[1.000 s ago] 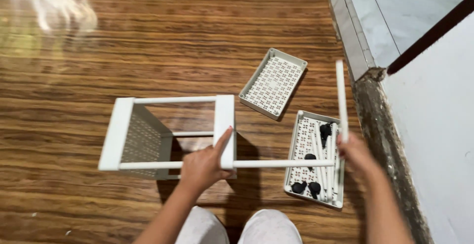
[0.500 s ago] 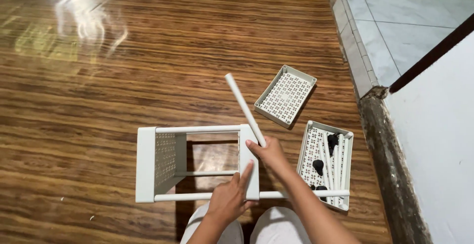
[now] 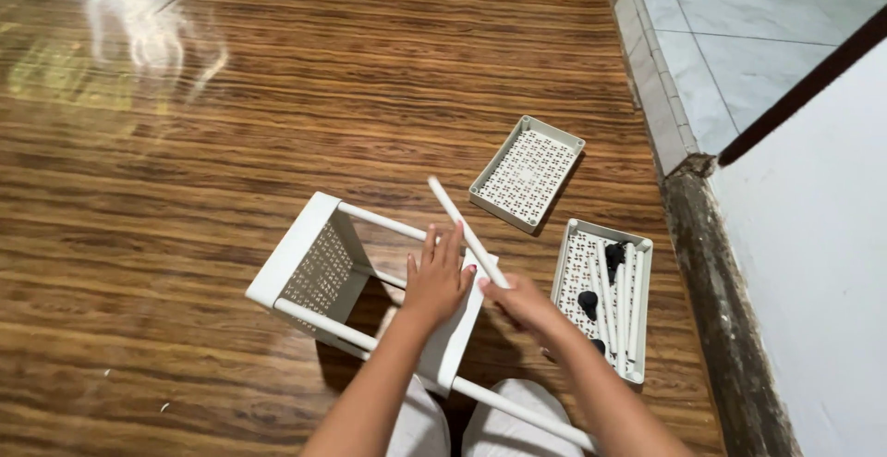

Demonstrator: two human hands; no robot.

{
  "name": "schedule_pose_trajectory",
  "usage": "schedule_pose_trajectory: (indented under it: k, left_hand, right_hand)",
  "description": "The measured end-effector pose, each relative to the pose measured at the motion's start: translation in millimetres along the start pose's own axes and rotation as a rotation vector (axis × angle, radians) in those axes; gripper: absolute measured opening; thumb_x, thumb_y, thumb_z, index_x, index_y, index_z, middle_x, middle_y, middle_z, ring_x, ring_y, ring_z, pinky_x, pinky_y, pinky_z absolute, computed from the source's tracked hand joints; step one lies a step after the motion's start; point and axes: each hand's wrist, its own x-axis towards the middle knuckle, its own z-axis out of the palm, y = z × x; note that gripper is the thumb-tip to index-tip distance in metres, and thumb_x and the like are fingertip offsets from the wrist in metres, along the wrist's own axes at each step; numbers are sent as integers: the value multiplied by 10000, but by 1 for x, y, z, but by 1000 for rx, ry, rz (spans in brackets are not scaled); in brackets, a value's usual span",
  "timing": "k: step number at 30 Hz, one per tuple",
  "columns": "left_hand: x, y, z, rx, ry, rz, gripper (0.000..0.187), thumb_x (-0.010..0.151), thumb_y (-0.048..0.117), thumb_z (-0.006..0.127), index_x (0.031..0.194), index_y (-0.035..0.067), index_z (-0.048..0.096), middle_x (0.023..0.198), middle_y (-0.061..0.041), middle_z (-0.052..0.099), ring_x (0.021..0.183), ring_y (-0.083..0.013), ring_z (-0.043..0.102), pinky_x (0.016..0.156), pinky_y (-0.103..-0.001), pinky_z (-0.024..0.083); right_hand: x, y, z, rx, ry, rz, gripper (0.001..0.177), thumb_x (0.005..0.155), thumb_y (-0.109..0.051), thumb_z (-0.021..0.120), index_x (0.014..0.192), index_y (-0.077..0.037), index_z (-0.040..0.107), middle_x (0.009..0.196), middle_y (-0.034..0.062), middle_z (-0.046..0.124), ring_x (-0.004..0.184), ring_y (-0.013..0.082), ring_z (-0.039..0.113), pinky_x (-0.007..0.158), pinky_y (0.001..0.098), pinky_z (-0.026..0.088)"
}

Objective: The person assembles a white plastic shelving unit by connecting perforated trays with white rods. They insert rods into the trays to form a frame, then stack additional trays to create a multi-tiered structure.

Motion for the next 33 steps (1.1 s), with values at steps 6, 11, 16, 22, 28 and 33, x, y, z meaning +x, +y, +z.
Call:
schedule_pose_trajectory:
  k: [6, 11, 16, 22, 28, 33]
  left_hand:
    - [-1, 4, 22, -64, 71, -56, 420, 1016, 375, 474, 1403, 223, 536, 1620, -108, 268, 1562, -362, 20, 1155, -686, 212]
    - [-7, 25, 15, -50, 209, -110, 298, 991, 297, 521, 1214, 182, 680, 1574, -148, 356, 1548, -400, 86, 1115, -688, 302]
    - [-10, 31, 5, -70, 243, -96, 289, 976, 268, 537, 1195, 177, 703, 1526, -167, 406, 1533, -417, 130, 1089, -683, 340]
    - [-8, 30, 10, -40, 222, -95, 269, 976, 259, 537, 1170, 184, 708, 1514, -172, 418, 1534, -423, 138, 1070, -659, 379]
    - [-6, 24, 20, 29, 220, -24, 272, 989, 285, 514, 1169, 125, 640, 1489, -194, 429, 1534, -474, 108, 1074, -645, 381]
    - [-2, 22, 23, 33, 186, -6, 303, 980, 319, 513, 1159, 91, 602, 1483, -195, 421, 1508, -488, 85, 1046, -669, 362]
  right_hand:
    - [-76, 6, -82, -474, 404, -154, 382, 987, -506, 519, 1103, -176, 673, 635, 32, 613, 551, 182, 576, 533, 379, 478]
    - [-133, 9, -116, -1049, 329, 151, 365, 988, -561, 453, 1101, -292, 673, 704, 60, 720, 704, 265, 716, 669, 457, 537]
    - [-150, 5, -113, -1091, 308, 127, 362, 978, -552, 452, 1069, -290, 684, 698, 39, 710, 714, 257, 715, 656, 458, 543]
    - [-138, 13, -116, -1080, 292, 72, 398, 963, -578, 459, 1034, -285, 717, 551, 44, 671, 544, 226, 692, 555, 419, 525]
    - [-100, 53, -115, -1119, 421, -174, 507, 940, -649, 458, 897, -237, 752, 476, 17, 608, 439, 214, 614, 463, 411, 502]
    - [-56, 83, -126, -1127, 355, -158, 563, 920, -690, 404, 900, -255, 761, 433, 33, 583, 391, 184, 558, 423, 384, 467]
